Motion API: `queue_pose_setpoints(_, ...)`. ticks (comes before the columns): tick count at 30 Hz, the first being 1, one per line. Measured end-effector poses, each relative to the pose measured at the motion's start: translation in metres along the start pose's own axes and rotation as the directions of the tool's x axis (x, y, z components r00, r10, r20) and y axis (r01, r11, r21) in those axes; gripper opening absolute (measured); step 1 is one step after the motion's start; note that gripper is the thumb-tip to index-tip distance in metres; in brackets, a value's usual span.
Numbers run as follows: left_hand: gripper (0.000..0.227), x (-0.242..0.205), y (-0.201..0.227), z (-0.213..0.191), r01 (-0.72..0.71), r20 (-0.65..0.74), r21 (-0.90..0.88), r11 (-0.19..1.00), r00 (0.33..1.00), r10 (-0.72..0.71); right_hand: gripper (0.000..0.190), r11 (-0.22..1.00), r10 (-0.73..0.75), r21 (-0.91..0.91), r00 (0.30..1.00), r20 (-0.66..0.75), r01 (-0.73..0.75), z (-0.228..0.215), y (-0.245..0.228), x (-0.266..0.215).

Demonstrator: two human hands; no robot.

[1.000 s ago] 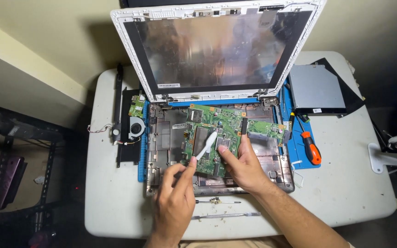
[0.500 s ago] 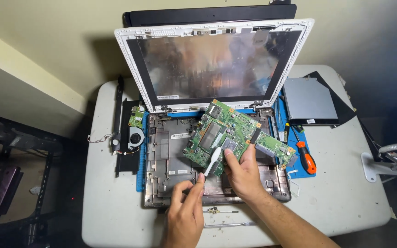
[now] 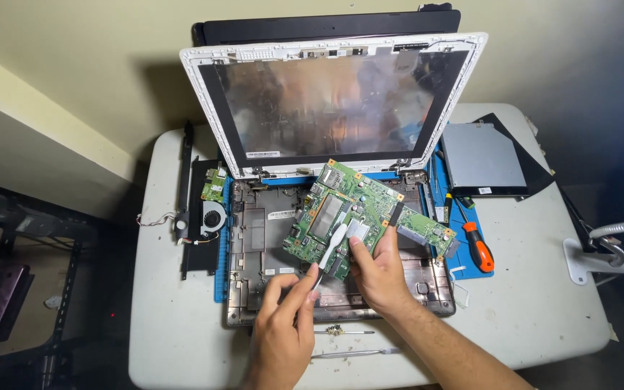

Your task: The person cleans a laptop motherboard using a toothbrush and a screwdriver. They remove a small metal component from the board, brush the surface, and then place the component back onto the motherboard.

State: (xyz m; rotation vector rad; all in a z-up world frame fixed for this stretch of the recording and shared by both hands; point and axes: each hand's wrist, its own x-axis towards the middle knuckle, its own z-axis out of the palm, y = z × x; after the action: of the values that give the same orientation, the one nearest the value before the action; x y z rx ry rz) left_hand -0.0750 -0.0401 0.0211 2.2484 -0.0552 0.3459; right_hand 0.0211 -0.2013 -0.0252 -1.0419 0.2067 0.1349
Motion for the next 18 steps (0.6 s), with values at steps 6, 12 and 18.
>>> queue_pose_setpoints(6, 0.039, 0.003, 0.007, -0.008, -0.033, -0.007, -0.1, 0.994, 0.999, 0.032, 0.03, 0.995, -0.028, -0.099, 0.999, -0.022, 0.026, -0.01, 0.001, 0.005)
queue_pose_setpoints(12, 0.039, 0.006, 0.003, -0.003, -0.139, -0.12, 0.148, 0.979, 0.98, 0.158, 0.034, 0.94, -0.032, -0.334, 0.994, 0.102, 0.065, -0.009, 0.006, -0.012)
queue_pose_setpoints(18, 0.045, -0.002, 0.006, 0.0, -0.125, -0.097, 0.264, 0.956, 0.983, 0.156, 0.032, 0.987, 0.029, -0.154, 0.999, -0.045, -0.036, 0.0, -0.003, -0.008)
